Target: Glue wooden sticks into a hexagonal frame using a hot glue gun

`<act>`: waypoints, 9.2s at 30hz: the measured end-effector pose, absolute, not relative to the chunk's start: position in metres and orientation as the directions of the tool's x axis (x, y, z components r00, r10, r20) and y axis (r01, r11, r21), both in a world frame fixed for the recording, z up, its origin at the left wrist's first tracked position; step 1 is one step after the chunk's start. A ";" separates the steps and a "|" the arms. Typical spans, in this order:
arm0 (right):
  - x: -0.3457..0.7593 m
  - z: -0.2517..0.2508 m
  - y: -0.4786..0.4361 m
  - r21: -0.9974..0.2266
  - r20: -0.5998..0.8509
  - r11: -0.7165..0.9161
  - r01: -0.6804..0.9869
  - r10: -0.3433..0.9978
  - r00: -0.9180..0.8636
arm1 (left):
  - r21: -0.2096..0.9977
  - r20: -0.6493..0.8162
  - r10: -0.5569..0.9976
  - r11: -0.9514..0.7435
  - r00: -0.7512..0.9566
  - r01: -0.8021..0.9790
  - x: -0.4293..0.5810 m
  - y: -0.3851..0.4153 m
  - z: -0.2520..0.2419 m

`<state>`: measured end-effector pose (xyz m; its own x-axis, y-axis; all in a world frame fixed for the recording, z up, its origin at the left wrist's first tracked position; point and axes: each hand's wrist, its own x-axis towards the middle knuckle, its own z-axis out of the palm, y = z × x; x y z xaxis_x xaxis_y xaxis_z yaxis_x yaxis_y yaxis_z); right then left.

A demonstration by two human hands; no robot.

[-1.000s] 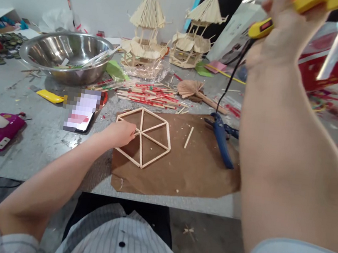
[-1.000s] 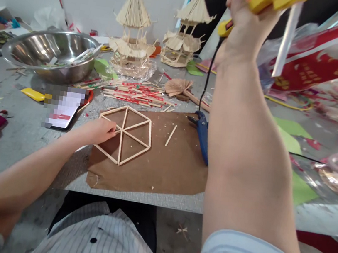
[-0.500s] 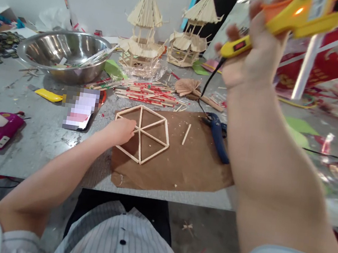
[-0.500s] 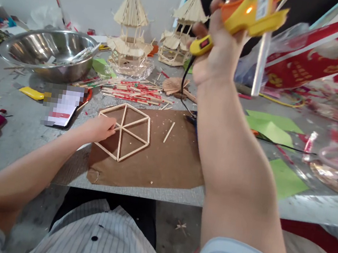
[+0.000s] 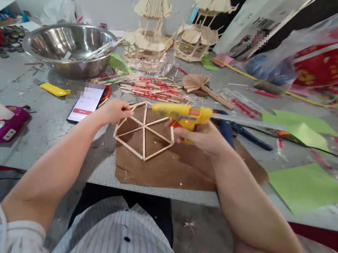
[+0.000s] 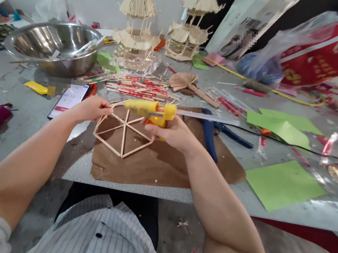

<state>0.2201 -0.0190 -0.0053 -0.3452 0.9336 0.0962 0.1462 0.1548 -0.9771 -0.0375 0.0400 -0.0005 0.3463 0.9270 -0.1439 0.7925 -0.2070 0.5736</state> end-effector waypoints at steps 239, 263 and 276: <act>0.209 -0.037 -0.025 -0.521 0.600 0.692 0.500 0.713 -0.362 | 0.961 -0.181 0.958 0.221 0.224 -0.169 -0.030 0.042 -0.002; 0.219 -0.042 -0.006 -0.799 0.507 0.446 0.405 0.861 0.052 | 0.964 -0.199 0.928 0.244 0.315 -0.111 -0.028 0.035 0.005; 0.279 -0.003 0.098 -0.959 0.073 -0.070 0.275 0.877 0.475 | 0.986 -0.139 0.954 0.110 0.267 0.124 -0.027 0.034 0.003</act>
<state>0.2792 0.0976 -0.0030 0.4754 0.8768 0.0725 0.2746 -0.0695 -0.9590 -0.0273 0.0336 0.0033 0.2672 0.9535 -0.1395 0.1240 0.1095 0.9862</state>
